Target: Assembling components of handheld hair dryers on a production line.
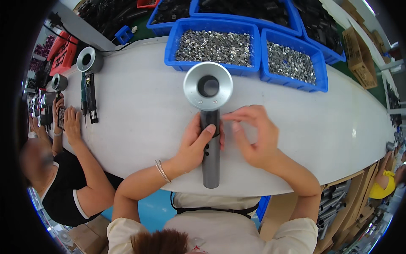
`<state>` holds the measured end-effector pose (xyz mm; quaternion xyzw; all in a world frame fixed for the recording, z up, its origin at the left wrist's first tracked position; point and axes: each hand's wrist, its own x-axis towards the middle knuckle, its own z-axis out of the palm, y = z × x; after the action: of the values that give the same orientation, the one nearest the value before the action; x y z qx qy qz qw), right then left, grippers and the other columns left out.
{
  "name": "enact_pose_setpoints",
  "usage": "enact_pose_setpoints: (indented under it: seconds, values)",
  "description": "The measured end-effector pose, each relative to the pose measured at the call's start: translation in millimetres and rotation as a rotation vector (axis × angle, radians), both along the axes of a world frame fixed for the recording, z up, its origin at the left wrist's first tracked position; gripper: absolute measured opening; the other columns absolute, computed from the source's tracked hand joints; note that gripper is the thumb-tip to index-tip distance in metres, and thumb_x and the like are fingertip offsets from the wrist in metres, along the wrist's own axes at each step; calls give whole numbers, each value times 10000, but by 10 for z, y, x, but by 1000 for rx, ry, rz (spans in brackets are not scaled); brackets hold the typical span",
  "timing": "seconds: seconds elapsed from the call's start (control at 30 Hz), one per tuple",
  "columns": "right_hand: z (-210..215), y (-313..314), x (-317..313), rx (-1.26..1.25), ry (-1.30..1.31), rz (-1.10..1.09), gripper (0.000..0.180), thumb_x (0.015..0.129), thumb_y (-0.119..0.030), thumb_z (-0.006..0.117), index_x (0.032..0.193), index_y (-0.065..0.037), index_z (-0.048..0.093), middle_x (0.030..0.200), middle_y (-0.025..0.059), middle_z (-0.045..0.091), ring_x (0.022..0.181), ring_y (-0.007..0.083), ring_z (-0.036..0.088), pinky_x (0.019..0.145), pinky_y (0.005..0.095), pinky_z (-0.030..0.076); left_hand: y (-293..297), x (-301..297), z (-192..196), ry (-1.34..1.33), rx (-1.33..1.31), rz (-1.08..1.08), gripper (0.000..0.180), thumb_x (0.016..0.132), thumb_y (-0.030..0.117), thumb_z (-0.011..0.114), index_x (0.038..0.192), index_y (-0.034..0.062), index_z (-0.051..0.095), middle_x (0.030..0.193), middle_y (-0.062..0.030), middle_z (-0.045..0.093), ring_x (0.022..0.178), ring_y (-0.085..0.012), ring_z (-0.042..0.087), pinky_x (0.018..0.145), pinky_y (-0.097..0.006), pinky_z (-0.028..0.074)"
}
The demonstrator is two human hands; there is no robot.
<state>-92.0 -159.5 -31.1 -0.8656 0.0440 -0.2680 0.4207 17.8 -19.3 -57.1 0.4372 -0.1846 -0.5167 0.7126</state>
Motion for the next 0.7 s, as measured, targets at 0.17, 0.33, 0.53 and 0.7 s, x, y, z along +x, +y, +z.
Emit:
enact_pose_setpoints:
  seconds: [0.17,0.33,0.53,0.7]
  values:
    - [149,-365,315,140,-152,-150,190,874,24,550,1063,32,540,983,95,642,900,157,601,834,283,474,-9,-4,44,-10,50,27,247,991,162,433,1187,25,372,1005,-75,514,829,-142,550,747,-319,498]
    - [418,-655,1020,7,-74,-171,166,879,-13,571,1044,4,581,985,98,665,888,165,632,822,287,481,4,-27,-56,8,-11,-14,327,997,135,407,1270,3,285,1024,-82,494,845,-144,542,760,-325,501]
    - [531,-869,2262,-311,2,-54,142,819,-70,602,944,-25,654,888,124,685,855,242,660,770,335,507,-13,-3,-50,-81,-17,-18,357,998,130,403,1296,-15,269,1011,-81,495,837,-135,537,760,-315,498]
    - [254,-963,3113,-591,165,44,155,800,-129,644,928,-62,702,881,111,692,841,289,648,781,420,482,-39,-28,-109,-75,-16,-21,582,994,227,463,1388,-79,163,893,-77,514,770,-135,549,735,-305,493]
